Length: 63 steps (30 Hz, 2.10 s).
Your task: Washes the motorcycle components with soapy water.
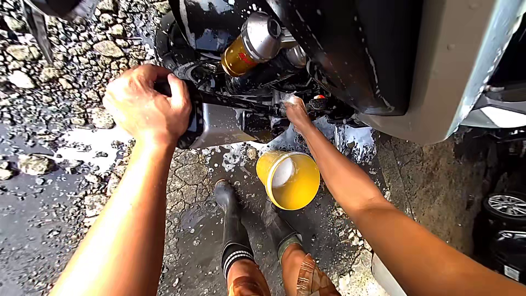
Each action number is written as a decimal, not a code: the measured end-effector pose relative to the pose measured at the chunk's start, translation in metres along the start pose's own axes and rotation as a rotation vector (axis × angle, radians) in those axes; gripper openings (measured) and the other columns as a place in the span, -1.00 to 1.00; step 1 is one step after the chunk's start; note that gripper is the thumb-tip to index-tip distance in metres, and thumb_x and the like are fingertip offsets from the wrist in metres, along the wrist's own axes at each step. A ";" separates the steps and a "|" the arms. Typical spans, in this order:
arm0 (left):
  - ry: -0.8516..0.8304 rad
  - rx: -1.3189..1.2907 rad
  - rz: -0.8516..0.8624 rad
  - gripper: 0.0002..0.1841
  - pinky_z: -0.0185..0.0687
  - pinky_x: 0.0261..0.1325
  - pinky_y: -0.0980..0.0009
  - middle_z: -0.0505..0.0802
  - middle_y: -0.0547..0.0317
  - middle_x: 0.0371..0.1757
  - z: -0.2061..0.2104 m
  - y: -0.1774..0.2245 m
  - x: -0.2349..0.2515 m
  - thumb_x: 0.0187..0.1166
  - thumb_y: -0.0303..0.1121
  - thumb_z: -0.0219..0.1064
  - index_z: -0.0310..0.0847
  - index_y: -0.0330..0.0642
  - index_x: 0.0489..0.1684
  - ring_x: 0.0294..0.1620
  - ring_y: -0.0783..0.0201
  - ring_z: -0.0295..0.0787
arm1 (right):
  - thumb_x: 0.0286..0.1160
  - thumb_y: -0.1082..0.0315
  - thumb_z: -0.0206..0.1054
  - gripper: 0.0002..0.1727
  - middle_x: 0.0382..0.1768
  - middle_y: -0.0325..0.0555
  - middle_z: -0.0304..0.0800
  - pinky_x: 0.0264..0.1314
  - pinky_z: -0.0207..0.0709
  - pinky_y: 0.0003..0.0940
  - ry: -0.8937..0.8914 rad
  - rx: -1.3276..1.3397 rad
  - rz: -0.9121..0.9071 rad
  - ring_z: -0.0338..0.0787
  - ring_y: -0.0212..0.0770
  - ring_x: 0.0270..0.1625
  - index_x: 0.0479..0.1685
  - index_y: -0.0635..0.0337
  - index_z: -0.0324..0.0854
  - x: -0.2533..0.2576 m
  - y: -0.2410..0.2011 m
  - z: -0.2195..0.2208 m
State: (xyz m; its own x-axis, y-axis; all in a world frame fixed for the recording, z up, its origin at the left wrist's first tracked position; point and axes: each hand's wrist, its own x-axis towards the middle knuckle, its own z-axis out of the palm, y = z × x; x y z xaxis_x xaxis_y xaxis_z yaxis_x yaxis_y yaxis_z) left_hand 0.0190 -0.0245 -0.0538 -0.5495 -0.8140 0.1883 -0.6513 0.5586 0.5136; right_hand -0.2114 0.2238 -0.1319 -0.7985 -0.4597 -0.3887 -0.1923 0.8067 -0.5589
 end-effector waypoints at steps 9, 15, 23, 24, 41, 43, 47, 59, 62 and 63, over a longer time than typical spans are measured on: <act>0.018 -0.016 0.006 -0.55 0.47 -0.14 -0.22 0.92 -0.07 -0.21 0.003 -0.001 0.001 0.60 0.01 0.00 0.79 -0.06 -0.23 -0.08 -0.09 0.88 | 0.76 0.27 0.11 -0.54 0.32 0.28 0.69 0.58 0.46 -0.07 0.184 0.110 -0.228 0.66 -0.04 0.46 0.42 0.47 0.51 -0.037 -0.050 -0.036; 0.017 -0.027 0.003 -0.54 0.48 -0.14 -0.26 0.92 -0.12 -0.19 0.001 0.001 0.001 0.58 0.00 -0.01 0.79 -0.09 -0.23 -0.05 -0.16 0.87 | 0.62 -0.14 0.17 -0.22 0.68 0.28 0.34 0.73 0.23 0.18 -0.049 -0.646 -0.312 0.37 0.21 0.72 0.68 0.24 0.39 -0.013 -0.053 -0.001; 0.053 -0.049 -0.007 -0.55 0.51 -0.16 -0.23 0.92 -0.11 -0.21 0.001 -0.001 -0.001 0.59 -0.03 -0.01 0.78 -0.10 -0.27 -0.07 -0.15 0.88 | 0.59 -0.15 0.27 -0.15 0.58 0.26 0.50 0.69 0.28 0.27 -0.236 -0.607 -0.063 0.43 0.23 0.68 0.73 0.27 0.28 -0.019 -0.080 -0.028; 0.049 -0.045 -0.013 -0.56 0.52 -0.15 -0.21 0.92 -0.09 -0.20 0.001 -0.002 -0.003 0.60 -0.03 -0.01 0.78 -0.08 -0.26 -0.06 -0.12 0.89 | 0.55 -0.10 0.33 -0.22 0.46 0.31 0.59 0.58 0.37 0.31 -0.235 -0.631 -0.079 0.49 0.28 0.61 0.59 0.33 0.41 -0.014 -0.072 -0.025; 0.052 -0.070 -0.032 -0.55 0.52 -0.13 -0.27 0.92 -0.14 -0.16 0.001 0.000 0.006 0.60 -0.02 -0.01 0.78 -0.09 -0.22 -0.01 -0.19 0.87 | 0.60 -0.10 0.32 -0.36 0.18 0.31 0.77 0.26 0.53 0.40 -0.334 -0.800 0.055 0.75 0.30 0.27 0.35 0.32 0.59 -0.002 -0.112 -0.036; 0.058 -0.068 -0.043 -0.55 0.52 -0.15 -0.25 0.92 -0.12 -0.17 0.002 -0.002 0.005 0.60 -0.02 -0.01 0.79 -0.09 -0.23 -0.03 -0.17 0.88 | 0.56 -0.24 0.32 -0.20 0.17 0.32 0.77 0.29 0.54 0.40 -0.343 -0.724 0.091 0.77 0.31 0.24 0.51 0.29 0.46 0.002 -0.089 -0.025; 0.067 -0.086 -0.038 -0.55 0.53 -0.14 -0.22 0.92 -0.09 -0.18 0.004 0.000 0.002 0.61 -0.02 -0.01 0.78 -0.08 -0.24 -0.03 -0.15 0.88 | 0.64 -0.11 0.23 -0.44 0.18 0.24 0.79 0.27 0.54 0.40 -0.176 -0.638 0.073 0.75 0.26 0.31 0.29 0.19 0.66 0.004 -0.084 -0.030; 0.084 -0.107 -0.052 -0.56 0.54 -0.15 -0.22 0.92 -0.10 -0.18 0.005 -0.001 0.002 0.61 -0.04 0.00 0.79 -0.08 -0.23 -0.04 -0.14 0.89 | 0.66 -0.21 0.16 -0.33 0.19 0.26 0.80 0.35 0.52 0.34 0.010 -0.549 0.078 0.76 0.24 0.32 0.30 0.27 0.65 0.013 -0.053 -0.018; 0.088 -0.099 -0.053 -0.57 0.53 -0.16 -0.22 0.91 -0.10 -0.19 0.005 -0.002 0.001 0.60 -0.03 0.02 0.78 -0.09 -0.26 -0.05 -0.15 0.88 | 0.80 -0.09 0.03 -0.43 0.05 0.22 0.83 0.22 0.58 0.30 -0.057 -0.488 0.114 0.82 0.20 0.17 0.24 0.25 0.65 0.015 -0.044 -0.028; 0.086 -0.093 -0.053 -0.57 0.52 -0.17 -0.21 0.91 -0.09 -0.20 0.006 -0.002 0.001 0.60 -0.03 0.01 0.77 -0.08 -0.27 -0.06 -0.14 0.88 | 0.82 -0.04 0.01 -0.46 -0.08 0.14 0.86 0.08 0.69 0.14 -0.069 -0.408 0.146 0.88 0.07 -0.04 0.28 0.25 0.62 0.014 -0.043 -0.028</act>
State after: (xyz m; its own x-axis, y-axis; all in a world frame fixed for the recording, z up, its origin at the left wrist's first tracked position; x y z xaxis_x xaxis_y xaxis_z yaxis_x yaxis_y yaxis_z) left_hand 0.0169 -0.0250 -0.0592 -0.4660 -0.8548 0.2284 -0.6246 0.5007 0.5994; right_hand -0.2301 0.1926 -0.0930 -0.7967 -0.3423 -0.4980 -0.3006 0.9394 -0.1649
